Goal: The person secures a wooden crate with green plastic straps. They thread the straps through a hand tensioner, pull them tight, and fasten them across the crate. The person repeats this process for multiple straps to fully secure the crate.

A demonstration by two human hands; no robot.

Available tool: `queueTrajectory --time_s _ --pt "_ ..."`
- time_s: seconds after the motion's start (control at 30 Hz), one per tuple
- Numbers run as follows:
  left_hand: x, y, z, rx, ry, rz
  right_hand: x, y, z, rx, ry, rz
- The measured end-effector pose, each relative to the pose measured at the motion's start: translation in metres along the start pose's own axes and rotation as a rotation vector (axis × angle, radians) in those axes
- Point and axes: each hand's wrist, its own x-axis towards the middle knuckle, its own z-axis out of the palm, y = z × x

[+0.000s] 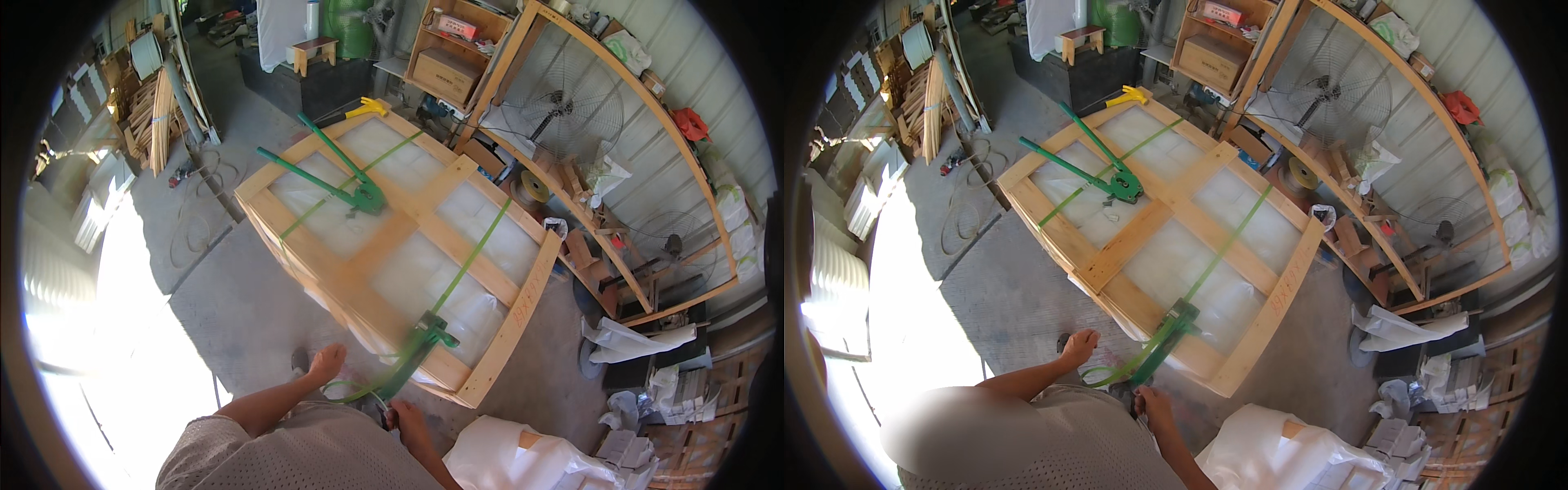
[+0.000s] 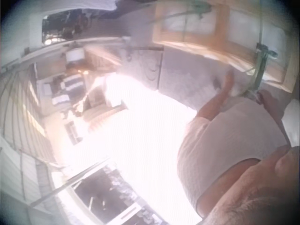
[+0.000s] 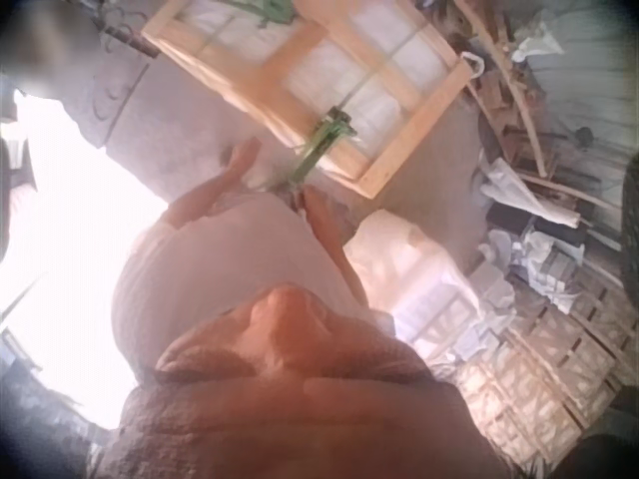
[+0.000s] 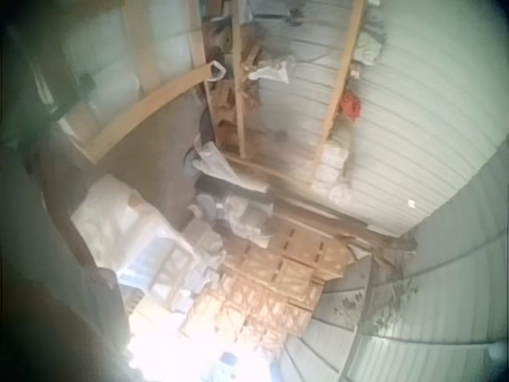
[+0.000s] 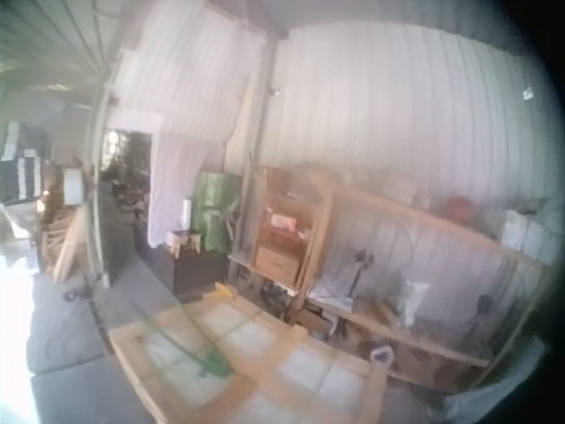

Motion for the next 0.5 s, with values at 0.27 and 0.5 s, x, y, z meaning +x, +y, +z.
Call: queueTrajectory --time_s 0.27,0.5 --pt "0.002 -0.121 -0.118 -0.140 -0.129 -0.428 0.029 -0.040 0.162 -0.189 -0.047 -0.134" --pt "-0.015 -0.224 -0.250 -0.238 0.011 -0.622 0.090 -0.060 0.300 -0.183 -0.169 -0.176"
